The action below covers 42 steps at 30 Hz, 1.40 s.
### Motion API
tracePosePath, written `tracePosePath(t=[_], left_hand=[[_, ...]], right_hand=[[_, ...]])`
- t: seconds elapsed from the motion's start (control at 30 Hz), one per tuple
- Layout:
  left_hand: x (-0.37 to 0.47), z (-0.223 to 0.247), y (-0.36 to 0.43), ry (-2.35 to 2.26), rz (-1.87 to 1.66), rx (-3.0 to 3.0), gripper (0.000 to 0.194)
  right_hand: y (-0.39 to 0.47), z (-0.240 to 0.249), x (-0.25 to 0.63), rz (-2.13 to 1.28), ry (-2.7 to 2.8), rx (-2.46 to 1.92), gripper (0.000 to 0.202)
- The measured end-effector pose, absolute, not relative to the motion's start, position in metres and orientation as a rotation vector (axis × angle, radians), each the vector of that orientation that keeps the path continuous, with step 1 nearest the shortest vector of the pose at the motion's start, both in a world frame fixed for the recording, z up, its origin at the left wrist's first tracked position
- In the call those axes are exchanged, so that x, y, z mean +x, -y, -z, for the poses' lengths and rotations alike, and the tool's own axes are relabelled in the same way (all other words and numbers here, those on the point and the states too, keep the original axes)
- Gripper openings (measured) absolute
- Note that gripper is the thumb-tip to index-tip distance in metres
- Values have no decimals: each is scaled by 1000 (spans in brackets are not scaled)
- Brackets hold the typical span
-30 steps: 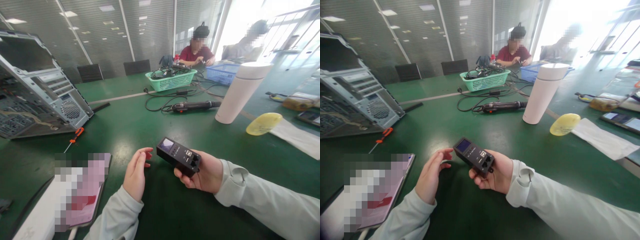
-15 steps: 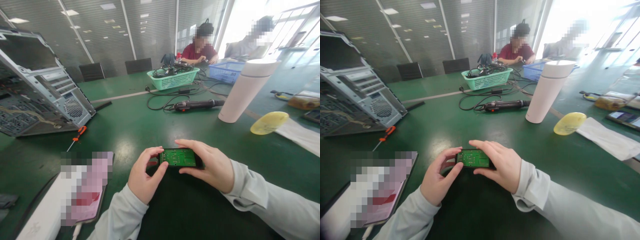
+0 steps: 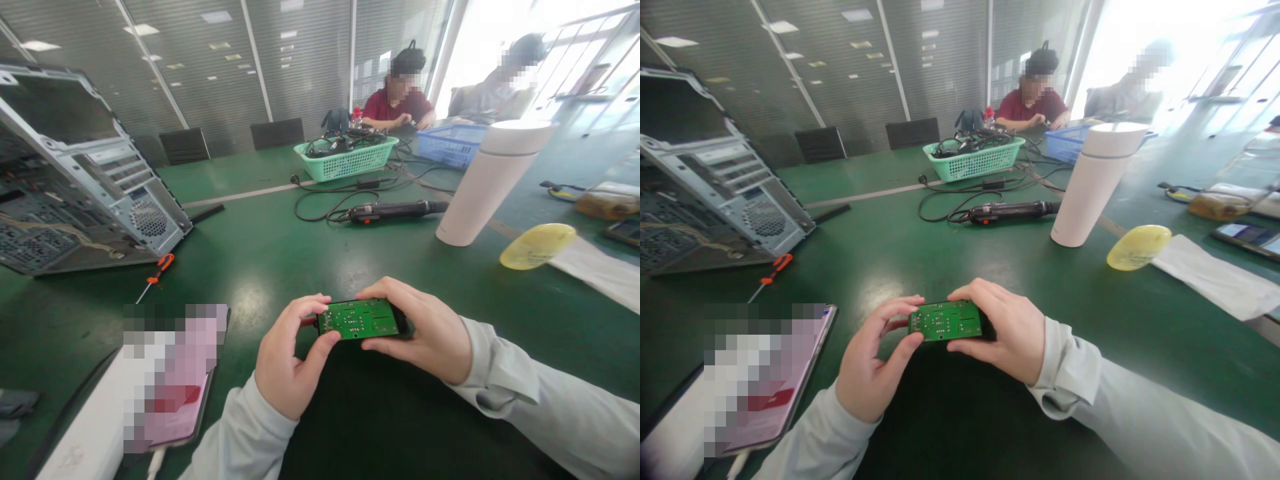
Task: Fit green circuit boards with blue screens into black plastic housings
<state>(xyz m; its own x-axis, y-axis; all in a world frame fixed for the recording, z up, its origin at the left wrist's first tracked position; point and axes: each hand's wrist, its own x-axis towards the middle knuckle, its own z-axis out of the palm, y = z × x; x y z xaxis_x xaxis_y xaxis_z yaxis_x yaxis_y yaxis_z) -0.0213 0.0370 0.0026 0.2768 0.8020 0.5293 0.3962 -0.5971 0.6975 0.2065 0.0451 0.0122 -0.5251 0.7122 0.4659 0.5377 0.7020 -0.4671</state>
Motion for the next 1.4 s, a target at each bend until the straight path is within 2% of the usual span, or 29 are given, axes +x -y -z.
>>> tracePosePath(t=[0.2, 0.43, 0.6, 0.8, 0.97, 1.1, 1.27, 1.4], left_hand=[[-21, -6, -31, -1106, -1331, 2246, 19], [-17, -13, -32, -1134, -1299, 2590, 43], [-17, -13, -33, -1134, -1298, 2659, 29], [-20, -13, -29, -1103, -1449, 2183, 39], [-12, -5, -29, -1011, -1379, 1424, 30], [-2, -5, -31, -841, -1121, 902, 44], [-1, -14, -34, -722, -913, 522, 32], [-4, -16, -36, -698, -892, 358, 37]], right_hand=[[-40, -17, 203, -293, 2206, -963, 33], [-37, -22, 201, -84, 2233, -947, 25], [-36, -21, 200, -33, 2262, -934, 29], [-43, -21, 211, -75, 2248, -1061, 57], [-52, -17, 220, -39, 2285, -1159, 50], [-54, -14, 222, -93, 2305, -1195, 45], [-53, -11, 218, -185, 2239, -1233, 36], [-57, -3, 218, -209, 2089, -1307, 38]])
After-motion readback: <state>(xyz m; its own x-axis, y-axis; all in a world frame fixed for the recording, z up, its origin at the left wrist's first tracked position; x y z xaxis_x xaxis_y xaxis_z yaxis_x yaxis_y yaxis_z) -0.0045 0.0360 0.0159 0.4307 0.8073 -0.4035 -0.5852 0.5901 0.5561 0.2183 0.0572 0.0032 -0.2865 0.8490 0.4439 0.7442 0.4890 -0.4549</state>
